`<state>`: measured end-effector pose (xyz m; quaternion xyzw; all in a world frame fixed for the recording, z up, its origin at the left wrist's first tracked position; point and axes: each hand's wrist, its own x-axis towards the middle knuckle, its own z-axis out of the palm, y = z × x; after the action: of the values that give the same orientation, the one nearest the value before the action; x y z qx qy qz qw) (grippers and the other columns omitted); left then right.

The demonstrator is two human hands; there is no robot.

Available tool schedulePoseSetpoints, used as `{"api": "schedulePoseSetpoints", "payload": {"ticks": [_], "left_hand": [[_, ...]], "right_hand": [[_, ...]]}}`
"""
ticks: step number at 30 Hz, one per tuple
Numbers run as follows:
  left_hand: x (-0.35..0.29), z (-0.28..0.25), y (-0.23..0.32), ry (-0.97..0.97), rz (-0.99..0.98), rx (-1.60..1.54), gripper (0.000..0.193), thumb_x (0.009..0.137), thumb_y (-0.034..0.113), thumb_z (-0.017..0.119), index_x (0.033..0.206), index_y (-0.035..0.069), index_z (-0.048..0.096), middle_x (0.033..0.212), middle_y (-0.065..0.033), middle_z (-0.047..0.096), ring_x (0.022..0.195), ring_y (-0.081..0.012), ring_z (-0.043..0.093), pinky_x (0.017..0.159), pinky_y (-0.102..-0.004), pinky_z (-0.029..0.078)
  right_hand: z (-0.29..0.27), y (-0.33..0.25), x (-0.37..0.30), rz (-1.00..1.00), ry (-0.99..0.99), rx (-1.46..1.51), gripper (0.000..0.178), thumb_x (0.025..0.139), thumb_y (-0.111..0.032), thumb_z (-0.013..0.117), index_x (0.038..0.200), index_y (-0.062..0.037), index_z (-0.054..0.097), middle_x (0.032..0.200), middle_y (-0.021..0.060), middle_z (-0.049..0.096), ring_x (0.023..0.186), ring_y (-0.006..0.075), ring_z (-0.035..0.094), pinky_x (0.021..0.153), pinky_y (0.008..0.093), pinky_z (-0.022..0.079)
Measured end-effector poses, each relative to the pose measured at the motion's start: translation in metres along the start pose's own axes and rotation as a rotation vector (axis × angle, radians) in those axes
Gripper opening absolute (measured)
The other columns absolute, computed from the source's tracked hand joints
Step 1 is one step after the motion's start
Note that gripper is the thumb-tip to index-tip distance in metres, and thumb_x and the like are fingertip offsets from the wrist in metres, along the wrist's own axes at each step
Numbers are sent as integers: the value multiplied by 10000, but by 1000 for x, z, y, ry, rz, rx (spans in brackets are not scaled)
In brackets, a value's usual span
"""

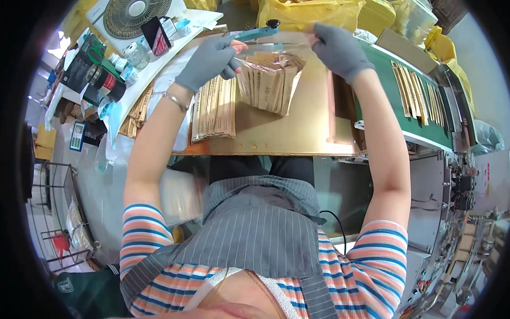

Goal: Packaging bundles of wooden sticks into plastic bags and sealing them using a heat sealer and tape dispenser.

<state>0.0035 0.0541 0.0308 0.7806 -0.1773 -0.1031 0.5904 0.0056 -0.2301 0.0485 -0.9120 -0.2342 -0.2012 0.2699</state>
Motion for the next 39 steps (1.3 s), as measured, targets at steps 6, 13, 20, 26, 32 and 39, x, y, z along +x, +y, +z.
{"api": "schedulePoseSetpoints", "payload": {"ticks": [6,13,20,26,32,39], "left_hand": [[-24,9,37,103,295,23,298,864,176,588,1105,2,595,750,-68,640,642,-97,593,614,-206,475],[-15,-7,-44,-292,-159,-240,614,786,387,691,1212,-21,524,1013,-90,635,881,-154,614,791,-258,480],[20,29,-74,-226,-484,-909,380,826,296,652,1100,41,588,976,-73,663,762,-136,657,649,-271,552],[3,26,-64,-338,-491,-826,334,816,346,646,1078,149,579,932,-35,630,814,-156,627,658,-310,553],[-9,44,-37,-130,-381,-688,324,831,343,633,1082,146,575,947,-23,630,807,-155,636,632,-298,569],[-12,32,-52,-222,-506,-794,328,848,362,616,1097,152,575,968,-10,623,833,-134,623,647,-315,565]], "right_hand": [[43,-48,-3,-226,-123,-108,270,857,-306,607,845,-39,566,723,135,610,652,318,592,626,345,473],[76,30,70,500,-376,873,312,903,-298,541,1007,-22,640,863,44,674,756,103,645,675,249,525],[187,100,-11,763,-449,1301,330,928,-208,523,1176,7,553,1095,90,629,920,124,616,769,268,523],[199,68,-46,534,-607,1523,374,939,-227,500,1263,-40,503,1170,38,592,1012,96,544,856,259,426],[251,92,-58,140,-566,1639,407,952,-262,425,1328,-116,480,1287,-32,543,1235,80,426,1103,295,226],[187,59,-38,658,-726,1452,402,940,-197,517,1304,-40,453,1211,45,560,961,80,566,807,217,481]]}}
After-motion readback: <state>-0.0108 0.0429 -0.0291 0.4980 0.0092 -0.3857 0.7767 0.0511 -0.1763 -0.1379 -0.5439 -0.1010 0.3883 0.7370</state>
